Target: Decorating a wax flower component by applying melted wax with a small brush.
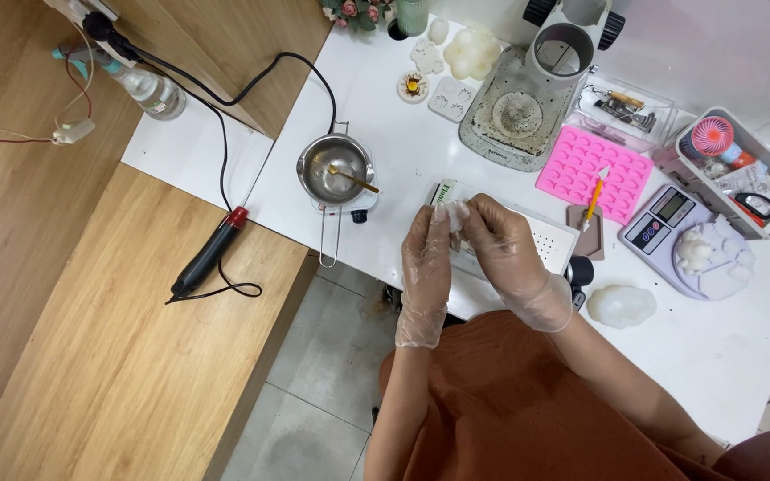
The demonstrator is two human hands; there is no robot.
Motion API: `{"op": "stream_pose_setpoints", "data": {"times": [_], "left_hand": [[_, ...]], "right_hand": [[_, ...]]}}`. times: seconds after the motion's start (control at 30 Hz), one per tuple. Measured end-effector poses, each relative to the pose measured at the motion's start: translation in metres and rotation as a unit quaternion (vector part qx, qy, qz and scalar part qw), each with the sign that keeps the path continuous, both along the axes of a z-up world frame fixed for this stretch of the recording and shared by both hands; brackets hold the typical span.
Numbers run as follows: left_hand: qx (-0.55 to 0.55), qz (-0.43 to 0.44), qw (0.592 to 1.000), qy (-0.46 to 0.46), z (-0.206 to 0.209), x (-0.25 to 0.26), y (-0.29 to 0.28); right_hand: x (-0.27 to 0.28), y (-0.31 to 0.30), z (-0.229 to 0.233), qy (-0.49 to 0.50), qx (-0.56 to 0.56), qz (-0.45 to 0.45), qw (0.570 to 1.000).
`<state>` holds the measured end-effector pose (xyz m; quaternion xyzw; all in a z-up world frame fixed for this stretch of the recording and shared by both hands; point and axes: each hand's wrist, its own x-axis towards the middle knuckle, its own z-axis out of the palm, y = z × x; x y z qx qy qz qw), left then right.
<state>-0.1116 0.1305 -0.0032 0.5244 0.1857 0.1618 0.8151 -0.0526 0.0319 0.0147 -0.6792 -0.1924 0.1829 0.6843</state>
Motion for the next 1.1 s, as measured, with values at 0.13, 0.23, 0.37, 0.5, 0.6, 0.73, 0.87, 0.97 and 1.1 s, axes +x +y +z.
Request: {"op": "stream_pose_setpoints", "data": {"times": [0.13,0.23,0.37,0.5,0.6,0.73,0.87,0.97,1.1], "left_hand": [[-0.005,-0.001,0.999,0.043,0.019,0.001,0.001],[0.028,-0.007,0.997,0.072,0.014,0.000,0.002],[0.028,-0.011,0.999,0.033,0.018,0.002,0.000],[0.019,-0.013,0.997,0.067,0.007,0.006,-0.002],[-0.003,-0.012,0.999,0.038,0.006,0.006,-0.003],[0.008,-0.012,0.999,0.036,0.004,0.007,-0.005],[0.013,-0.015,0.999,0.047,0.001,0.005,-0.005],[0.012,-0.014,0.996,0.085,0.023,0.004,-0.005],[-0.027,-0.005,0.997,0.071,0.013,0.007,-0.008]], "right_hand": [[0.008,-0.007,-0.005,0.136,-0.043,-0.005,0.990],[0.010,-0.007,-0.004,0.174,-0.058,-0.006,0.983],[0.010,-0.004,-0.005,0.149,0.019,0.027,0.988],[0.008,-0.005,-0.016,0.085,0.031,0.015,0.996],[0.007,-0.006,-0.018,0.073,0.014,-0.005,0.997],[0.006,-0.006,-0.016,0.028,0.008,-0.006,1.000],[0.007,-0.007,-0.014,0.067,0.011,-0.005,0.998],[0.006,-0.005,0.009,0.165,-0.010,-0.017,0.986],[0.006,-0.005,-0.005,0.145,0.023,-0.024,0.989]]}}
